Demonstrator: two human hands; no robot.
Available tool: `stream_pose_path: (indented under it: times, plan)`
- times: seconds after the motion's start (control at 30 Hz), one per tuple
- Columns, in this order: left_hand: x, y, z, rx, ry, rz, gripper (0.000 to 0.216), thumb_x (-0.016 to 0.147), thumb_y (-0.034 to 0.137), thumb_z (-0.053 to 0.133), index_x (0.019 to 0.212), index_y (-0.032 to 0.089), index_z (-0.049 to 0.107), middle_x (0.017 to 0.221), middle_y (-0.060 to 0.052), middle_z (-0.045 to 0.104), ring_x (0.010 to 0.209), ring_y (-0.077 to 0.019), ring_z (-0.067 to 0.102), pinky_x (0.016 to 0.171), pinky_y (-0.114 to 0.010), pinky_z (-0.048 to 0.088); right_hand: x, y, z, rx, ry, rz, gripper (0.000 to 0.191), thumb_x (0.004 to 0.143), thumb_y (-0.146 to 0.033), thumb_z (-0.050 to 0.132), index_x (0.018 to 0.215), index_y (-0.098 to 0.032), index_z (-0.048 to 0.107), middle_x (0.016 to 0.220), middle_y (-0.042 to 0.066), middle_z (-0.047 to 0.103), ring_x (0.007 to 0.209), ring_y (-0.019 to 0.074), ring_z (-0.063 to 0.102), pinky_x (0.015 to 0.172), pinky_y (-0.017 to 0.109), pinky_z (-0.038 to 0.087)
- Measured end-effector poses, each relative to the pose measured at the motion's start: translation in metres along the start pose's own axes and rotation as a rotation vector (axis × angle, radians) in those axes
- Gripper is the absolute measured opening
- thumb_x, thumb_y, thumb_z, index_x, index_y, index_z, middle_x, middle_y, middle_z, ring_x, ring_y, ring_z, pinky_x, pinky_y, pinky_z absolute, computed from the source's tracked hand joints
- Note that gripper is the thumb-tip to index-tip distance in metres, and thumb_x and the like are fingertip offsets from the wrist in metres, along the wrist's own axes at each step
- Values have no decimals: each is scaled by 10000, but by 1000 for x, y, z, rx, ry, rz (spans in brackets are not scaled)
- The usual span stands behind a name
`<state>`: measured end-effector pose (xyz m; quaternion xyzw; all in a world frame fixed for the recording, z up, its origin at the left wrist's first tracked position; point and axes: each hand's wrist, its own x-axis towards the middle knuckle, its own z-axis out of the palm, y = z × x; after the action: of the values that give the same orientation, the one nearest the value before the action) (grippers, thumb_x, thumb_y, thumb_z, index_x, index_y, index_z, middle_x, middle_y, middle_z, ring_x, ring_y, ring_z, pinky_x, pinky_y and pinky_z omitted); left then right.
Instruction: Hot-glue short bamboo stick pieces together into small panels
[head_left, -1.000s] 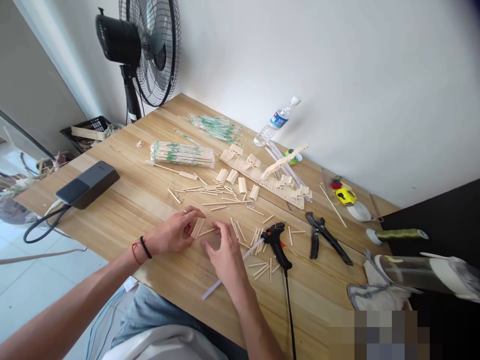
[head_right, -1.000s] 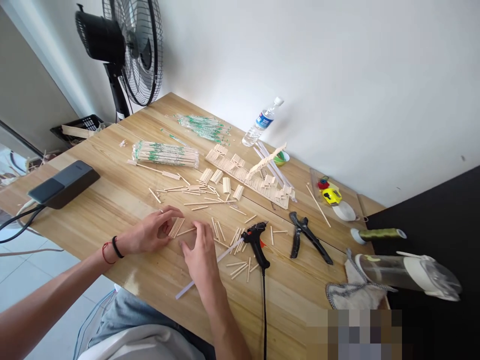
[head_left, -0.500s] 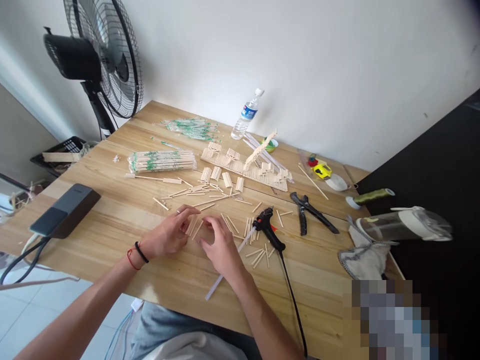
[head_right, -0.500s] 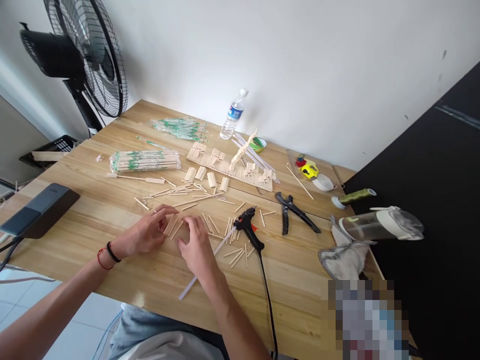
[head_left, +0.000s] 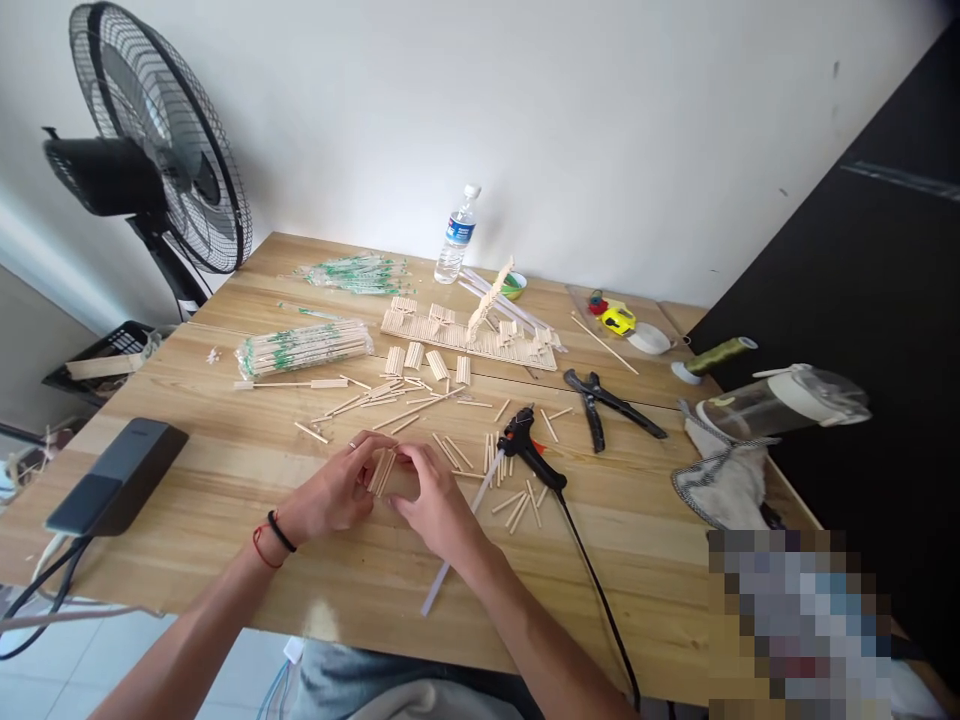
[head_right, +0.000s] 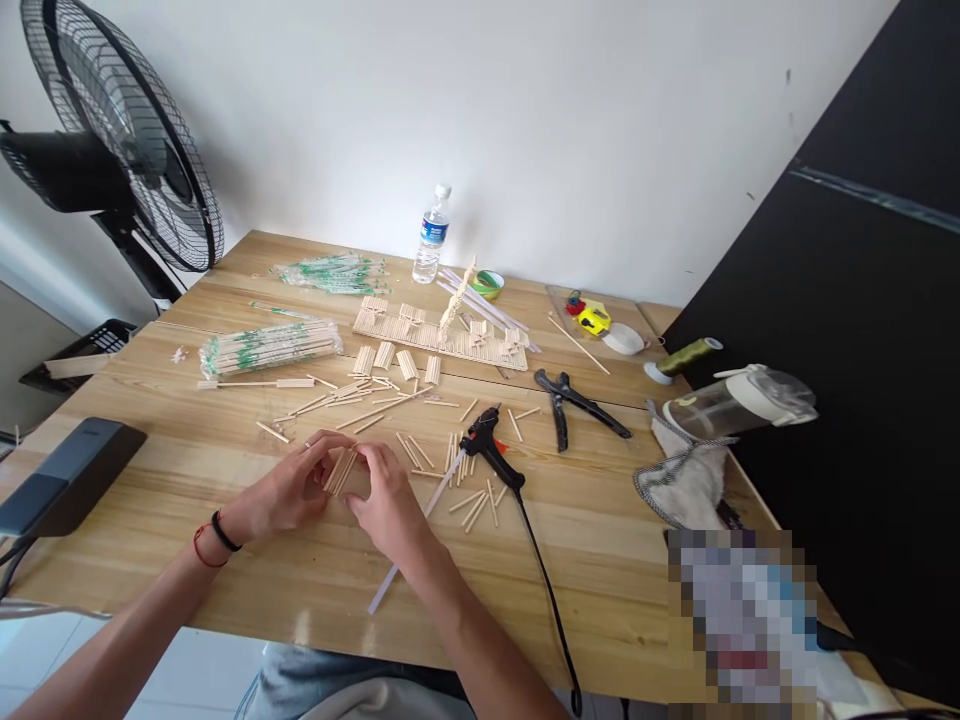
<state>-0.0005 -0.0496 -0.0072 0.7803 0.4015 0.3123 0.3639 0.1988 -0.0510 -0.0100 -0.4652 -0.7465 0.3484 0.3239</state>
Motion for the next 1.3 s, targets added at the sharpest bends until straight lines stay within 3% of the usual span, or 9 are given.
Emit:
stream_pose_path:
  times: [0.37,0.77,1.3]
  plan:
    - [0,4,-2,-21,-23,-32,731,682,-48,550,1360,223,497,1130,-61,585,804,-162,578,629,-249,482,-2,1,9,23,38,-1,608,692,19,841,1195,-233,608,1201,106,703,1118,303,714,979,483,606]
    - [-2,3,-3,-34,-19,-105,663,770,37,613,1396,195,460,852,21,576,689,-146,567,623,-243,454,2,5,4,57,-10,5,630,695,31,857,1220,-219,614,1197,114,718,1081,278,736,982,474,611]
    - [0,9,-6,-83,-13,-206,614,782,144,706,1358,175,496,854,-3,680,722,-167,628,665,-263,491,7,12,3,86,-26,3,691,644,54,911,1221,-204,632,1183,105,745,1071,261,743,987,431,607]
